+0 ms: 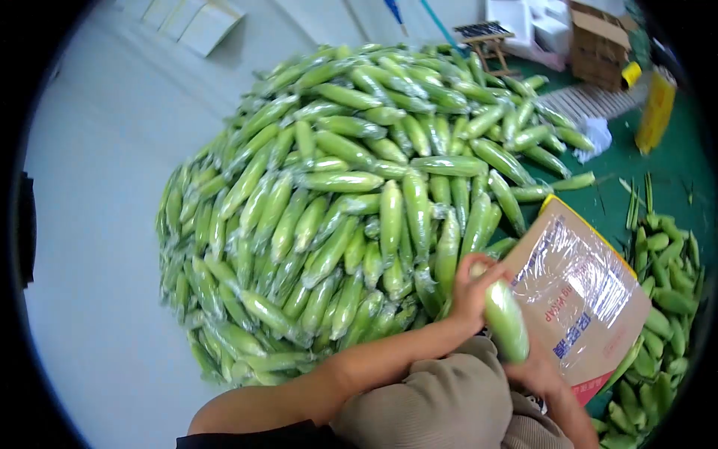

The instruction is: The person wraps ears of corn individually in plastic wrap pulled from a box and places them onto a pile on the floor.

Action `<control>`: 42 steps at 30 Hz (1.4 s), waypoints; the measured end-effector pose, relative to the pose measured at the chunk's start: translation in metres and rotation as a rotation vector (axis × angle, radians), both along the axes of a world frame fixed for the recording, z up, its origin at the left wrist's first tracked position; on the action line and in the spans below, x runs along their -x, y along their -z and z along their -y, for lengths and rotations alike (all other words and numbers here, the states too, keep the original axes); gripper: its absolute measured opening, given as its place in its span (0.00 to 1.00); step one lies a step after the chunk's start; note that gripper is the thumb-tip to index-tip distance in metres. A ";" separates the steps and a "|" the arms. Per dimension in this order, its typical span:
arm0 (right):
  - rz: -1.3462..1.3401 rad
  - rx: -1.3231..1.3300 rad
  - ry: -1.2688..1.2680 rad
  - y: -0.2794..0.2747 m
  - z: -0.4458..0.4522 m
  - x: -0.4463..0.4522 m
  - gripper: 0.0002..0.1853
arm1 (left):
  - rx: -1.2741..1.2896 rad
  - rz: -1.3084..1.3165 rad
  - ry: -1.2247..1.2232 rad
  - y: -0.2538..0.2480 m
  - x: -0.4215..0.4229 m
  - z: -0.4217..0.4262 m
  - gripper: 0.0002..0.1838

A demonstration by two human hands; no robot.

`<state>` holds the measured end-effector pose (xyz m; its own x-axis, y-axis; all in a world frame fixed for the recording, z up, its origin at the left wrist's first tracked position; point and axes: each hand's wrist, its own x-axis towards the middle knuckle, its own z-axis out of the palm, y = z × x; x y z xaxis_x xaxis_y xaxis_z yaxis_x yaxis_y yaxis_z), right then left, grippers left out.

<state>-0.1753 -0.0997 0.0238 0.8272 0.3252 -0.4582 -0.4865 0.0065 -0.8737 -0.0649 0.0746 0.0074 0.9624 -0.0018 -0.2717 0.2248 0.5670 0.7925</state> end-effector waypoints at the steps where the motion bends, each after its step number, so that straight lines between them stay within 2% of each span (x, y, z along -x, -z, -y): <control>1: 0.027 0.088 0.003 -0.035 -0.009 -0.022 0.45 | 0.104 -0.011 0.024 -0.013 0.005 0.012 0.17; 2: 0.029 0.065 0.067 -0.058 -0.016 -0.041 0.46 | 0.209 0.002 0.054 -0.027 0.001 0.021 0.20; 3: 0.093 0.202 0.016 -0.088 -0.025 -0.062 0.45 | 0.262 0.131 0.176 -0.030 -0.003 0.025 0.24; 4: 0.157 0.335 -0.033 -0.113 -0.036 -0.073 0.44 | 0.212 0.214 0.135 -0.053 -0.004 0.019 0.26; 5: 0.331 0.344 -0.035 -0.110 -0.036 -0.077 0.48 | 0.218 0.201 0.101 -0.056 -0.009 0.009 0.25; 6: 0.374 0.482 -0.117 -0.129 -0.038 -0.074 0.56 | 0.224 0.190 0.076 -0.058 -0.016 0.000 0.25; 7: 0.594 0.564 -0.213 -0.119 -0.031 -0.068 0.60 | 0.178 0.092 -0.014 -0.088 -0.014 -0.024 0.21; 8: 0.811 0.645 -0.305 -0.104 -0.017 -0.061 0.64 | 0.208 0.063 0.098 -0.090 -0.034 -0.064 0.17; 9: 0.798 0.596 -0.458 -0.105 -0.007 -0.056 0.63 | 0.178 0.097 -0.076 -0.117 -0.060 -0.103 0.13; 10: 0.524 0.560 -0.439 -0.114 -0.008 -0.042 0.57 | 0.162 0.229 -0.217 -0.142 -0.103 -0.155 0.18; 11: 0.361 0.507 -0.398 -0.112 -0.005 -0.031 0.52 | 0.071 0.392 -0.364 -0.164 -0.164 -0.222 0.24; 12: 0.195 0.444 -0.356 -0.108 -0.001 -0.022 0.47 | 0.066 0.398 -0.452 -0.211 -0.201 -0.291 0.29; 13: 0.231 0.491 -0.399 -0.107 0.002 -0.015 0.44 | 0.056 0.403 -0.539 -0.260 -0.234 -0.358 0.35; 14: 0.264 0.545 -0.444 -0.108 0.006 -0.009 0.41 | 0.171 0.336 -0.633 -0.311 -0.206 -0.380 0.37; 16: 0.311 0.629 -0.506 -0.109 0.019 -0.006 0.38 | -0.039 0.093 -0.741 -0.340 -0.189 -0.389 0.32; 18: 0.302 0.674 -0.521 -0.101 0.038 -0.003 0.37 | -0.468 0.527 -0.523 -0.297 -0.154 -0.345 0.24; 19: 0.290 0.647 -0.460 -0.091 0.049 -0.002 0.36 | -0.502 0.779 -0.348 -0.269 -0.119 -0.302 0.14; 20: 0.276 0.624 -0.400 -0.087 0.060 -0.003 0.35 | -0.567 0.861 -0.149 -0.231 -0.071 -0.262 0.12; 21: 0.272 0.657 -0.321 -0.097 0.062 0.000 0.32 | -0.363 0.862 0.214 -0.170 -0.041 -0.228 0.16; 22: 0.267 0.696 -0.252 -0.106 0.065 0.004 0.30 | -0.254 0.584 0.417 -0.115 0.009 -0.182 0.27; 23: 0.314 0.683 -0.229 -0.099 0.074 0.008 0.28 | -0.825 0.982 0.518 -0.113 0.053 -0.160 0.37; 24: 0.369 0.665 -0.212 -0.094 0.080 0.013 0.25 | -0.240 0.708 0.874 -0.076 0.063 -0.140 0.44; 25: 0.281 0.569 -0.164 -0.111 0.070 0.026 0.23 | -0.104 0.481 0.993 -0.076 0.073 -0.139 0.45; 26: 0.165 0.388 -0.085 -0.123 0.061 0.041 0.23 | -0.109 0.465 1.046 -0.072 0.080 -0.137 0.45; 28: 0.087 0.168 -0.058 -0.101 0.075 0.075 0.23 | -0.136 0.465 1.119 -0.068 0.083 -0.132 0.46; 29: 0.068 0.079 -0.032 -0.092 0.078 0.094 0.24 | -0.118 0.404 1.142 -0.048 0.079 -0.127 0.44; 32: 0.072 -0.100 0.151 -0.059 0.076 0.137 0.27 | -0.235 0.195 1.322 -0.060 0.052 -0.093 0.38; 33: 0.104 -0.130 0.215 -0.051 0.071 0.141 0.28 | -0.379 0.518 1.500 -0.047 0.036 -0.057 0.38; 35: 0.223 -0.132 0.312 -0.048 0.058 0.123 0.31 | -0.515 0.978 1.499 -0.045 0.013 0.007 0.40; 38: 0.413 -0.056 0.433 -0.059 0.046 0.087 0.36 | -0.364 1.301 1.097 -0.068 0.049 0.061 0.44; 41: 0.494 0.059 0.486 -0.066 0.040 0.075 0.41 | -0.602 1.253 1.222 -0.064 0.050 0.086 0.51; 42: 0.484 0.105 0.453 -0.066 0.041 0.076 0.43 | -0.488 1.142 1.306 -0.078 0.057 0.076 0.51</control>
<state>-0.2509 -0.1402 0.0893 0.9917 -0.1282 -0.0120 -0.0094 0.0208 -0.9997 -0.1220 -0.0015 0.0854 0.0981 -0.9642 0.2465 -0.4308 0.1821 0.8839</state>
